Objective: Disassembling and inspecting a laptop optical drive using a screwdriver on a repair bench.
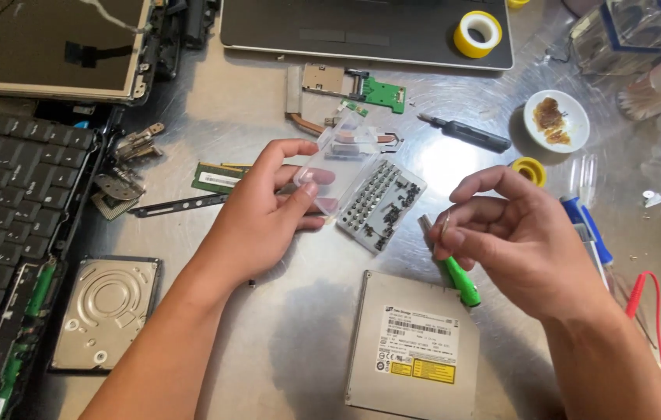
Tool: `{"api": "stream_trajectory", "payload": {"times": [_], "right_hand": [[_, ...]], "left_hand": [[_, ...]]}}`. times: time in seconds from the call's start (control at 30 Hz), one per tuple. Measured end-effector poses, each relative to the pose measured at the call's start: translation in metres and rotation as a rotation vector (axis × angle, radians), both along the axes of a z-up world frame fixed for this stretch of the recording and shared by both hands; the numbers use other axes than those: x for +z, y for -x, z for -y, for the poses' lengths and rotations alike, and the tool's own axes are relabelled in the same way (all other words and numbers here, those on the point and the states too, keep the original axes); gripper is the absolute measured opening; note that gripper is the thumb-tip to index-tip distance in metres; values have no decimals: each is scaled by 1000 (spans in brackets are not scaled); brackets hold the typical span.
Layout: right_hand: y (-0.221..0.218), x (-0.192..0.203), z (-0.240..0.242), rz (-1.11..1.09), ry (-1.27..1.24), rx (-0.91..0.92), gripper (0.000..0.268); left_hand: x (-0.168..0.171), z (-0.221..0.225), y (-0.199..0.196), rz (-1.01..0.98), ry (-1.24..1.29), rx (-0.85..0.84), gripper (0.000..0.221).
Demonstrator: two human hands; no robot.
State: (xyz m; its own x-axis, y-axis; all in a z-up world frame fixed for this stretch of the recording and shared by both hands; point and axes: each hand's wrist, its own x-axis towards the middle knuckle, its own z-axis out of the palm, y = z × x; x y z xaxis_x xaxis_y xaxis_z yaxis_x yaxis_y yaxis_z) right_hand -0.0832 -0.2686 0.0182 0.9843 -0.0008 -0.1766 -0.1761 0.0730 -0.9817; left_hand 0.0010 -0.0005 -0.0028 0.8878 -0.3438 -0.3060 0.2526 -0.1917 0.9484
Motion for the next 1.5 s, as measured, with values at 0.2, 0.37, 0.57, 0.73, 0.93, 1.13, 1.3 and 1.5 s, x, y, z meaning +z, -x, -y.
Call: {"api": "stream_trajectory", "payload": {"times": [0.2,0.37,0.57,0.73,0.93,1.13,1.3,1.5], "right_hand": [[2,9,-1,-35,26,-33,36],[0,6,5,-59,224,-30,26],[-5,-5,0,-144,1039,95,14],[-3,-12,2,-115,1226,197,11],[18,9,-4,205,274,-83,19],[32,6,-18,378,46,-137,19],[35,12,25,236,86,-100,11],[43,6,44,191,-20,-126,16]], "left_hand": [[9,3,1,-11,-67,34,36],[3,3,2,149,-95,63,36],[8,1,13,749,-311,140,39],[15,5,28,931,-221,219,39],[16,27,56,902,-153,-168,30],[9,59,101,331,238,-274,39],[-1,63,105,407,98,-461,40],[1,59,104,424,141,-479,41]]}}
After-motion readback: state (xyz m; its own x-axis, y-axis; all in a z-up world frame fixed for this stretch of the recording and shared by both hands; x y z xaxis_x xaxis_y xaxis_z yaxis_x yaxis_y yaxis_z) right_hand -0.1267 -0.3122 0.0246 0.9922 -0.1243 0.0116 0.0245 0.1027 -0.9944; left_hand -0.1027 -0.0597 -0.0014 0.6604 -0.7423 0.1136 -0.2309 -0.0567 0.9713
